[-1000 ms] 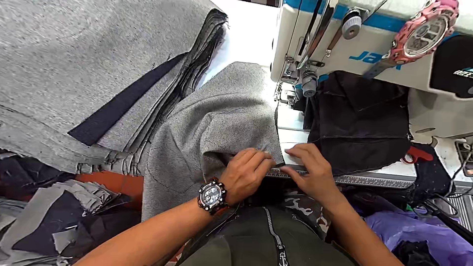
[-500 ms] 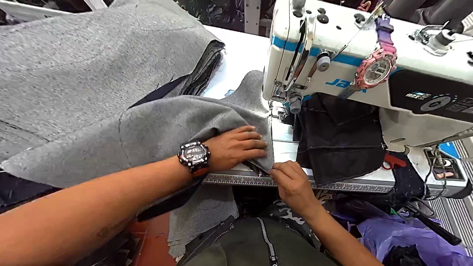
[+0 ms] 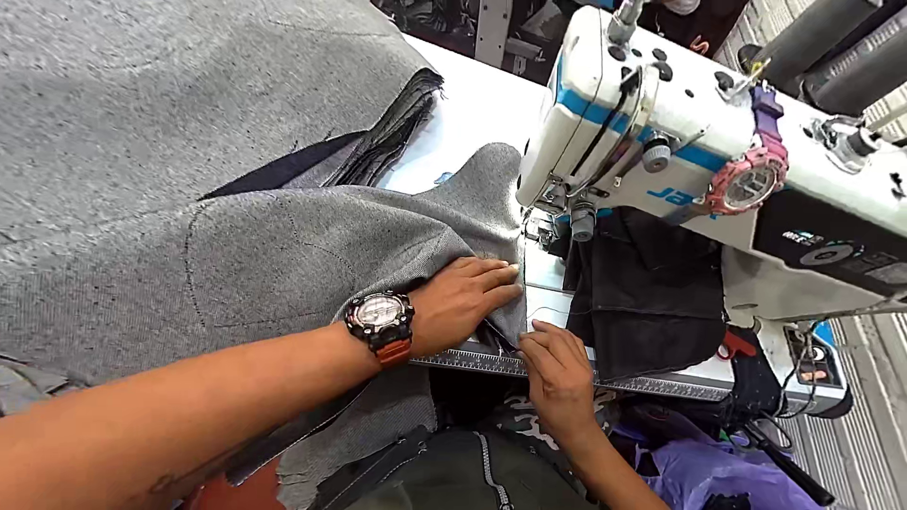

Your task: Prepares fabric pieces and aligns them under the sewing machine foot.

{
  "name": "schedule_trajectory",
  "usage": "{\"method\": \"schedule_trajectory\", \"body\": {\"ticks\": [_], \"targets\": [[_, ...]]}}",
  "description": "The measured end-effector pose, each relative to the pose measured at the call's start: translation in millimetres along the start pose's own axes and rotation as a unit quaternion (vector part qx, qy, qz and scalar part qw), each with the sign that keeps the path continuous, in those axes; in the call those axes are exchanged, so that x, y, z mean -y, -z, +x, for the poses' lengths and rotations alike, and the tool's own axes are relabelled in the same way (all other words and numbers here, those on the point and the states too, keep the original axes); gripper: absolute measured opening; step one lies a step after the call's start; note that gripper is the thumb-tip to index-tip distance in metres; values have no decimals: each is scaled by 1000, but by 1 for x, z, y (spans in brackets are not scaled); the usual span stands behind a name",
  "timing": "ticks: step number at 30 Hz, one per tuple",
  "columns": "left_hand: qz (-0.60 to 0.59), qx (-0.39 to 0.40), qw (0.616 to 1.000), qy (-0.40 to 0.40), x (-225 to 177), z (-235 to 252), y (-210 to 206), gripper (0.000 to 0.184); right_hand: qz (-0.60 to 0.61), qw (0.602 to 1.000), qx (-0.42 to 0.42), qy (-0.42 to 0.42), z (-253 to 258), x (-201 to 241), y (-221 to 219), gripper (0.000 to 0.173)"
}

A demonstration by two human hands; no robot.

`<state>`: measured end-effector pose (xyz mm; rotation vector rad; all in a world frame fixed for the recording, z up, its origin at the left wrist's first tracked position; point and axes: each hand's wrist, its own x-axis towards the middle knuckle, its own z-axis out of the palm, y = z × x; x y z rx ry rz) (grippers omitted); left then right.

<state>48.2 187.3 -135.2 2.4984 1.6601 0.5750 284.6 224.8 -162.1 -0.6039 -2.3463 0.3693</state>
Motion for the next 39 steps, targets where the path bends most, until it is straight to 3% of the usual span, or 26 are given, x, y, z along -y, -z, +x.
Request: {"method": "schedule_trajectory", "body": {"ticks": [5, 16, 22, 26, 30, 35, 39], "targets": [[4, -15, 1000, -22, 19, 13, -1, 50, -22, 1000, 4, 2, 17, -9, -4, 15], [5, 64, 991, -117, 85, 49, 23, 51, -63, 997, 25, -40, 66, -14, -23, 12], [-41, -23, 953, -299, 125, 63, 23, 30, -78, 995, 21, -54, 91, -22, -29, 12], [-16, -85, 907, -413, 144, 79, 17, 34, -98, 993, 31, -58, 104, -26, -29, 12], [-28, -63, 907, -415, 157, 89, 20, 33, -104, 992, 31, -61, 108, -28, -33, 17], [-38, -71, 898, -432, 202, 112, -7, 34, -105, 991, 51, -65, 102, -28, -35, 23], [-56, -47, 910, -409, 210, 114, 1, 32, -91, 995, 34, -18, 88, -23, -30, 20]]}}
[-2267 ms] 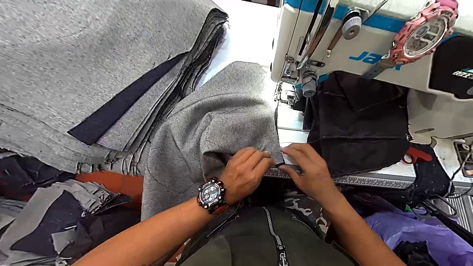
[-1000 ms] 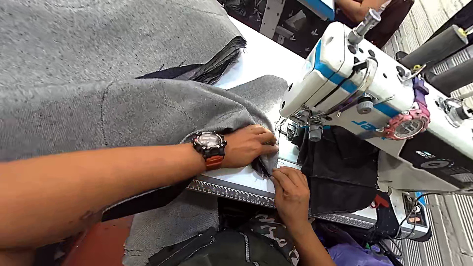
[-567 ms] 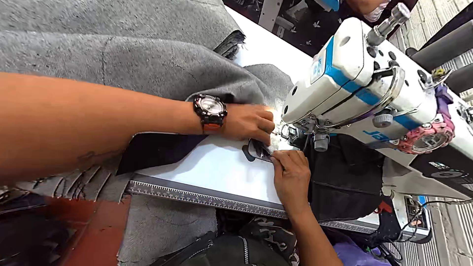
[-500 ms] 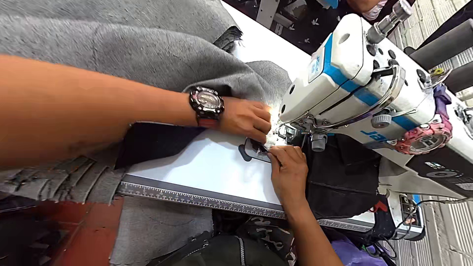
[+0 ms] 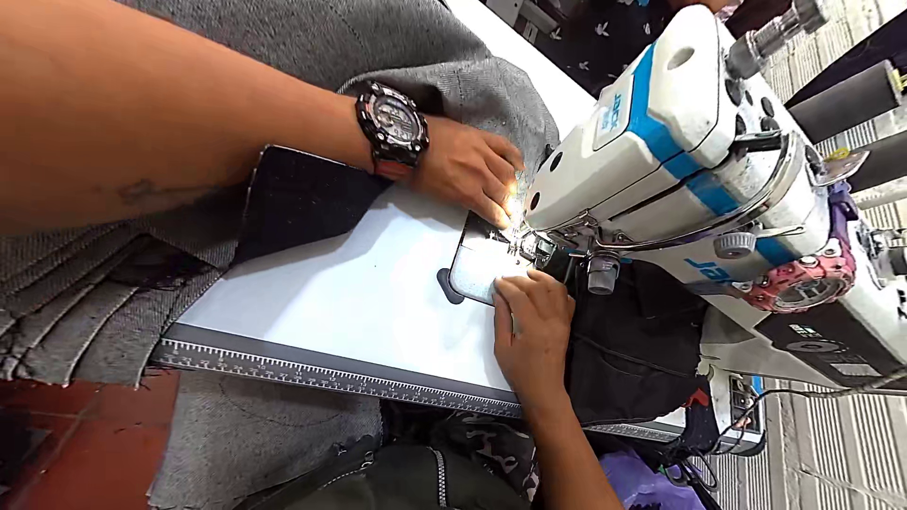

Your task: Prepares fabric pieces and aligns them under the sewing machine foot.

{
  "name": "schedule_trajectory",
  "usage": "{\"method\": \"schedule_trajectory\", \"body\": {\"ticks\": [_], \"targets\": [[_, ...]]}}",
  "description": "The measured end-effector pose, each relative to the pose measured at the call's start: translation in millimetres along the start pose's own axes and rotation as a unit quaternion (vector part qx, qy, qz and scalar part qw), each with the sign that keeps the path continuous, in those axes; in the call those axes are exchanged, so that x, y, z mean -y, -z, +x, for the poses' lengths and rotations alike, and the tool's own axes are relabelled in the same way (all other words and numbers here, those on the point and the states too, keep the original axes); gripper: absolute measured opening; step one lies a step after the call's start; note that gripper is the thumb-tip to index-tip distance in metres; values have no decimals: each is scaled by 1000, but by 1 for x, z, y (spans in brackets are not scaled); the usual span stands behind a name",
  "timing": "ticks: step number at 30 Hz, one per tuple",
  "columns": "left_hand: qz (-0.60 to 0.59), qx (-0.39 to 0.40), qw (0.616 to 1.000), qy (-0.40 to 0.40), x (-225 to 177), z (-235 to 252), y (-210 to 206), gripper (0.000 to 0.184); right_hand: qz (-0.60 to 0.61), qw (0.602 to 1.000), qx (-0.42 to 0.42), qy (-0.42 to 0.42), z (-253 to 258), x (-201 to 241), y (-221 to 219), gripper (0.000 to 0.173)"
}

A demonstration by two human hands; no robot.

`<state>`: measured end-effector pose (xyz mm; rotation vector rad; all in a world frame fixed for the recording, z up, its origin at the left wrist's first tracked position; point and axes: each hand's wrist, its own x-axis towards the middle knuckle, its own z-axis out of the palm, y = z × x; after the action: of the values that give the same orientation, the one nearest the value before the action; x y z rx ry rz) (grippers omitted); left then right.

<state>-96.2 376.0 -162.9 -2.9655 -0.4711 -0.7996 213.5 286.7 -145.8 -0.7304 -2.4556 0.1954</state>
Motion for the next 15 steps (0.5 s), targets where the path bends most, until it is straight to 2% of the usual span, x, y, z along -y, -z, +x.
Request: {"method": "schedule_trajectory", "body": {"ticks": [3, 5, 6, 7, 8, 10, 12, 15], "targets": [[118, -2, 991, 70, -7, -1, 9, 32, 3, 999, -29, 35, -15, 2, 5, 20], [232, 24, 951, 204, -28, 7, 23, 42, -16, 999, -33, 1, -19, -2, 7, 21], [272, 61, 915, 293, -43, 16, 34, 49, -20, 999, -26, -42, -17, -4, 10, 25], [279, 96, 874, 386, -58, 27, 44, 53, -4, 995, -14, -98, -14, -5, 15, 32], [285, 94, 844, 444, -64, 30, 44, 50, 21, 988, -1, -153, -10, -5, 19, 40], [303, 39, 810, 500, -65, 18, 27, 36, 50, 975, -6, -217, -4, -9, 18, 50], [273, 36, 771, 574, -83, 19, 25, 34, 42, 973, -5, -228, -1, -9, 15, 56], [178, 82, 711, 675, -144, 36, 49, 38, 14, 979, 2, -204, -1, -6, 16, 55]]}}
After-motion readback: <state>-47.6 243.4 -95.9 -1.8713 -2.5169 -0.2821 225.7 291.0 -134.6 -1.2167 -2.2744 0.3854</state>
